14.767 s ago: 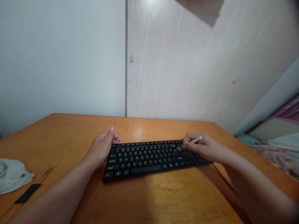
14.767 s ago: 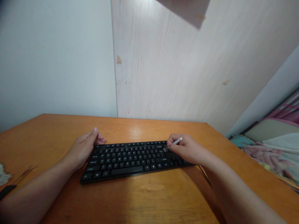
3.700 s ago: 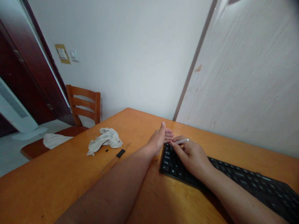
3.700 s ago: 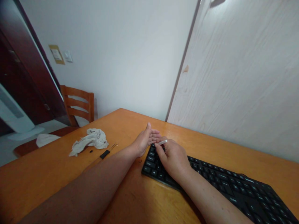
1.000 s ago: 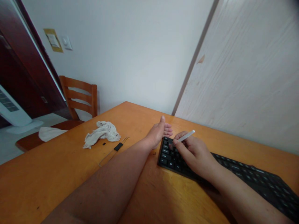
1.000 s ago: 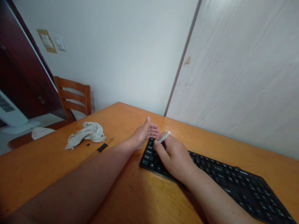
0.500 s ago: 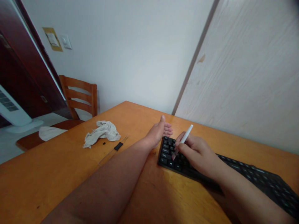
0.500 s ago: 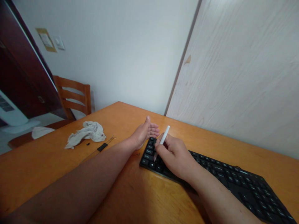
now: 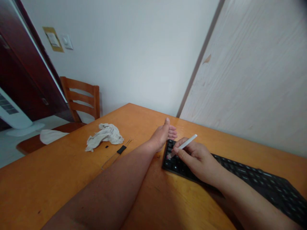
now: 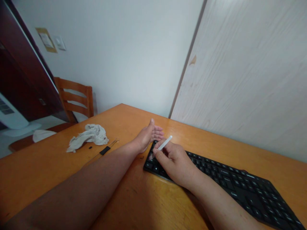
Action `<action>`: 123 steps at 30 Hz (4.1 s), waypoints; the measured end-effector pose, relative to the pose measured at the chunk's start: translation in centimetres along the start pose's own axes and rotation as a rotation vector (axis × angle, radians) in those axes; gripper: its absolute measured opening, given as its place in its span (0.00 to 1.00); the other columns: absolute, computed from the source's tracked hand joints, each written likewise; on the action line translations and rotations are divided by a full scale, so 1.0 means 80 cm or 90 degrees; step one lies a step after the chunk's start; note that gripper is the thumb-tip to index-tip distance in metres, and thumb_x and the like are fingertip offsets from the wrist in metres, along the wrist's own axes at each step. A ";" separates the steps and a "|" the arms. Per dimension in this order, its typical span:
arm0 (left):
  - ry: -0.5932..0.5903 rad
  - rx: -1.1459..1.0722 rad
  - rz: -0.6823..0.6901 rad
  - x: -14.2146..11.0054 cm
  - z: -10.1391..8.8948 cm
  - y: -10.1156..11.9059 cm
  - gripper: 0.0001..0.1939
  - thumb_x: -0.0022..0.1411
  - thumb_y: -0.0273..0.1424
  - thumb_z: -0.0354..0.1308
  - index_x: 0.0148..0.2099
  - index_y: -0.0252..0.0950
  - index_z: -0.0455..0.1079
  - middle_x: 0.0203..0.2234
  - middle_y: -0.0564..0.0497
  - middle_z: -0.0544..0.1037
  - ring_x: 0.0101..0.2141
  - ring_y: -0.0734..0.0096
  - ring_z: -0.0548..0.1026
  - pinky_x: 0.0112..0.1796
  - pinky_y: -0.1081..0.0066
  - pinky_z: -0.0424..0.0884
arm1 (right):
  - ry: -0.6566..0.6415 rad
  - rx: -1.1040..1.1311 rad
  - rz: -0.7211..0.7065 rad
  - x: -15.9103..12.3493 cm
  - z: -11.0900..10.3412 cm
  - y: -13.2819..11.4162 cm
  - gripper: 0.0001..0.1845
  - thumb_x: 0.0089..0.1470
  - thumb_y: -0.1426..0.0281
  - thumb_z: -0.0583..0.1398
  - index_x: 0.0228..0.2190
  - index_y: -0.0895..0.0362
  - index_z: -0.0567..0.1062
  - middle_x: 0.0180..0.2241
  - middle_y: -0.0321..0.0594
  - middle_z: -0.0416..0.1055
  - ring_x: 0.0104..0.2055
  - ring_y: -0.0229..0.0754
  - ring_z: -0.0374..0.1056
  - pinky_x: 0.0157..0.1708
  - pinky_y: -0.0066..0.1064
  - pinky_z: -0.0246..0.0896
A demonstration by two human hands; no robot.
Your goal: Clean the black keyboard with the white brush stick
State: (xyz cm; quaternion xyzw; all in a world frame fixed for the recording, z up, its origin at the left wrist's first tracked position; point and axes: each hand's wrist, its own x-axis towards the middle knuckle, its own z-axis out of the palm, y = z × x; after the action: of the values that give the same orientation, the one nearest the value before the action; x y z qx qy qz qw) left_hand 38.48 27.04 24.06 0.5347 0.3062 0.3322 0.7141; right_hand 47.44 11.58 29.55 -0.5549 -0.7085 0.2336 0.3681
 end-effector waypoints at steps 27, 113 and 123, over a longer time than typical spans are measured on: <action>-0.002 0.002 0.001 -0.002 0.000 0.001 0.42 0.62 0.63 0.35 0.42 0.31 0.72 0.39 0.35 0.79 0.39 0.57 0.79 0.43 0.61 0.73 | -0.003 -0.036 0.001 0.000 -0.006 -0.005 0.10 0.63 0.68 0.54 0.31 0.54 0.72 0.31 0.38 0.76 0.34 0.42 0.71 0.37 0.34 0.64; -0.003 -0.001 0.010 -0.003 -0.001 -0.002 0.43 0.61 0.64 0.35 0.43 0.30 0.72 0.38 0.37 0.79 0.35 0.61 0.78 0.41 0.63 0.73 | 0.181 -0.043 0.066 0.009 0.005 0.035 0.12 0.63 0.61 0.55 0.32 0.54 0.74 0.31 0.40 0.78 0.35 0.44 0.73 0.40 0.36 0.64; -0.001 0.003 0.005 -0.004 -0.001 0.000 0.41 0.63 0.63 0.35 0.43 0.31 0.72 0.38 0.37 0.79 0.36 0.61 0.78 0.40 0.64 0.73 | 0.163 0.007 0.047 0.011 0.009 0.039 0.12 0.63 0.60 0.55 0.34 0.54 0.73 0.32 0.40 0.78 0.36 0.44 0.73 0.40 0.36 0.64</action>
State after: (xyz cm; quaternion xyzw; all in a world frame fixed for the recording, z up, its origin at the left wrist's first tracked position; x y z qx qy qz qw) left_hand 38.19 26.82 24.03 0.5380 0.3041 0.3339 0.7118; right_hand 48.70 13.34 27.05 -0.6040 -0.6335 0.1780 0.4496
